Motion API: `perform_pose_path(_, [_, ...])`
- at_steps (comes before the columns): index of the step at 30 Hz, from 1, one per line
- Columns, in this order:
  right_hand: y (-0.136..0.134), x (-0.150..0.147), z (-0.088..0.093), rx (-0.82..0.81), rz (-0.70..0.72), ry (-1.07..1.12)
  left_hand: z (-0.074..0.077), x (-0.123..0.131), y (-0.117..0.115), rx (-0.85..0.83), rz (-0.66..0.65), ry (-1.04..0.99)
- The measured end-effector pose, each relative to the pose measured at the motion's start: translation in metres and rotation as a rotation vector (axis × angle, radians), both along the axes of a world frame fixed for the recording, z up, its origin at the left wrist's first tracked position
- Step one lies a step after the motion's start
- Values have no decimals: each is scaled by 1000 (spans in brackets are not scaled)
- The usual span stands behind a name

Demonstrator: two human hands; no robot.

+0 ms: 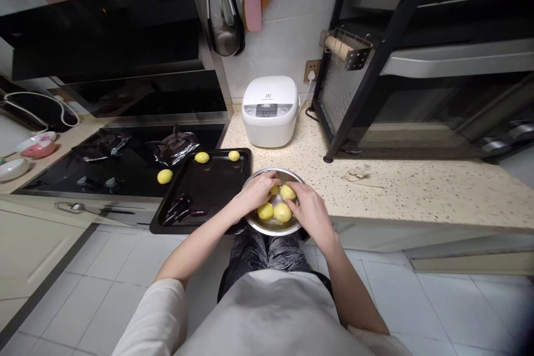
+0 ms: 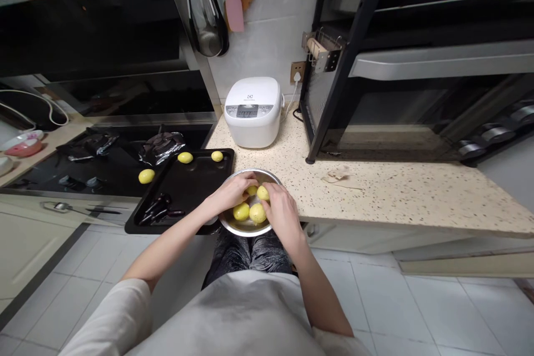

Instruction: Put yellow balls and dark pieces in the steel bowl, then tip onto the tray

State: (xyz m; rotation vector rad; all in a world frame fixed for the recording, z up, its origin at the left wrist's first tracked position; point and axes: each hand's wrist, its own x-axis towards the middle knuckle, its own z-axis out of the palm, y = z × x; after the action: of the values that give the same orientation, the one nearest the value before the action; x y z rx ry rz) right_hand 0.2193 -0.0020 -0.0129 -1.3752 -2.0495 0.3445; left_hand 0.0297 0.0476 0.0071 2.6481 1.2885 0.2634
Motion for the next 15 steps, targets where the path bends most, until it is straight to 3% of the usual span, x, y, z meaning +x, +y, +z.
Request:
perform_pose_path(5, [11, -6, -5, -42, -16, -65, 5, 1, -2, -32, 11, 88])
perform_pose_path(15, [15, -9, -6, 16, -56, -19, 4, -12, -11, -26, 98, -74])
